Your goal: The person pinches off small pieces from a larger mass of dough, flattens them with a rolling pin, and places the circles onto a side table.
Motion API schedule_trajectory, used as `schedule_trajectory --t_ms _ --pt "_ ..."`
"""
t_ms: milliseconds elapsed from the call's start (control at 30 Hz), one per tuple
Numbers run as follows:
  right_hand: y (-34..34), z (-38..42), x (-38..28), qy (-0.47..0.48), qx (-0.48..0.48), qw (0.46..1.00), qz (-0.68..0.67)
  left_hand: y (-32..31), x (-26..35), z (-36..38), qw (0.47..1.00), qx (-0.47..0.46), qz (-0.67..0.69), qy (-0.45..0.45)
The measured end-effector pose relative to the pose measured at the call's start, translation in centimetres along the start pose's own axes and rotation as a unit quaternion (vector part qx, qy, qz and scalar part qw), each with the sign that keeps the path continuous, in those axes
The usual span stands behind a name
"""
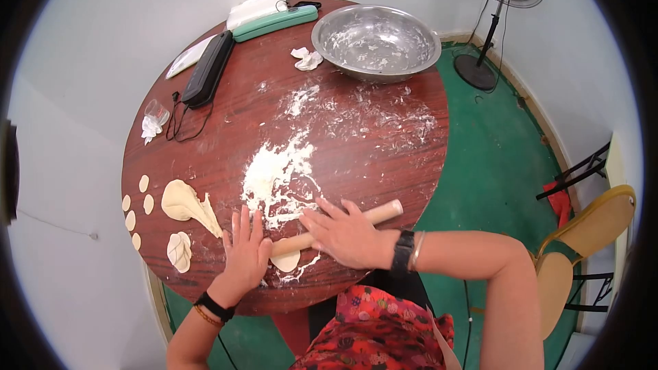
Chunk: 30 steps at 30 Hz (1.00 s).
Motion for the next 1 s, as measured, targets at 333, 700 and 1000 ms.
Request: schedule_trajectory --t_ms 333,700,1000 --pt "0.9 1.2 -1.1 0.024 0.01 1.0 -0.003 -0.2 0.5 2.1 1.0 -0.012 0.026 0.008" --pt "0.3 -0.6 4.4 -0.077 0.014 0.981 -0.178 1.1 0.2 2.6 0.956 0.23 0.159 -0.088" --pt "1.4 1.7 6.7 -0.114 0.009 0.968 -0.225 -1.2 1.3 -0.1 0.971 0.055 0.204 -0.108"
Point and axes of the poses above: each hand's wrist, its own z-axis away from the middle knuckle, its own y-axis out of the back of the hand, x = y × z, the point moved 4 cm from there along -z, towards the middle knuckle, and after that the axes turned 12 degrees about z, right-handed, at the moved point
